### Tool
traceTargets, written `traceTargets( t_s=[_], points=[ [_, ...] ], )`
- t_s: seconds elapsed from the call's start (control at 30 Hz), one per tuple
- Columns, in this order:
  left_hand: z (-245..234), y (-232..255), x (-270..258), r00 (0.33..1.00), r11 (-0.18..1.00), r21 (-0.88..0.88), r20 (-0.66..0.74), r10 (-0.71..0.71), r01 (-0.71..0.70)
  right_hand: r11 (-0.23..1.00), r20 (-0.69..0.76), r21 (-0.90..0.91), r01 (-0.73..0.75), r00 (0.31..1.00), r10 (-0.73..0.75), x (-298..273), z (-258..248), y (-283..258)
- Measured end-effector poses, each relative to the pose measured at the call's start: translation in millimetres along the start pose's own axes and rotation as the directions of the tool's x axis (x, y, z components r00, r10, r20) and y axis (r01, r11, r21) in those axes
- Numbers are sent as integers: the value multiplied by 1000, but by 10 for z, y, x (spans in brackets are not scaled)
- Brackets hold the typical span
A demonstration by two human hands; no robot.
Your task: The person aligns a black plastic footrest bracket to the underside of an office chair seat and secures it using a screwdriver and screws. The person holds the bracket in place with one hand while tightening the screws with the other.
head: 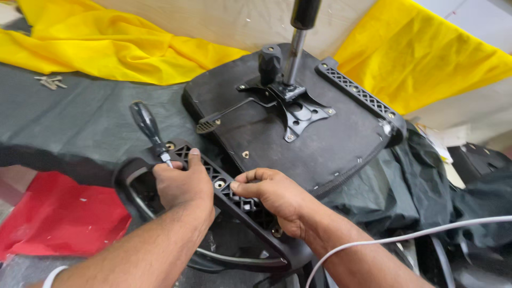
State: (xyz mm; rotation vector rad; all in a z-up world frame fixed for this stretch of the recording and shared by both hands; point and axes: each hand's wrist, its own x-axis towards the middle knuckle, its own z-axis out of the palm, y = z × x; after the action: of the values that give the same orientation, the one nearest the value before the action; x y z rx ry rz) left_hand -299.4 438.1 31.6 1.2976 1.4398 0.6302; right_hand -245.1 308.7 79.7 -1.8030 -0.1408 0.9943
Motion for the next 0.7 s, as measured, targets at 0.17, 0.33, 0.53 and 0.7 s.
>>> traceTargets(
  t_s=[0.17, 0.33, 0.53, 0.7],
  points=[
    [16, -135, 95, 999, 996, 90, -24, -23, 26, 909, 21, 290, -300, 951, 308, 218, -127, 244],
    [-227, -278, 352, 1000, 989, 147, -15, -4, 6, 582, 155, 665, -468, 849, 506, 565, 140, 609],
    [-549, -263, 627, 1000, 979, 202, -2, -8, 8, 210, -372, 925, 317, 866, 334, 1120, 494, 822],
    [-693, -179, 681, 988, 990, 56, 70, -134, 131, 41, -392, 918, 395, 883, 260, 1108, 339, 822]
  ],
)
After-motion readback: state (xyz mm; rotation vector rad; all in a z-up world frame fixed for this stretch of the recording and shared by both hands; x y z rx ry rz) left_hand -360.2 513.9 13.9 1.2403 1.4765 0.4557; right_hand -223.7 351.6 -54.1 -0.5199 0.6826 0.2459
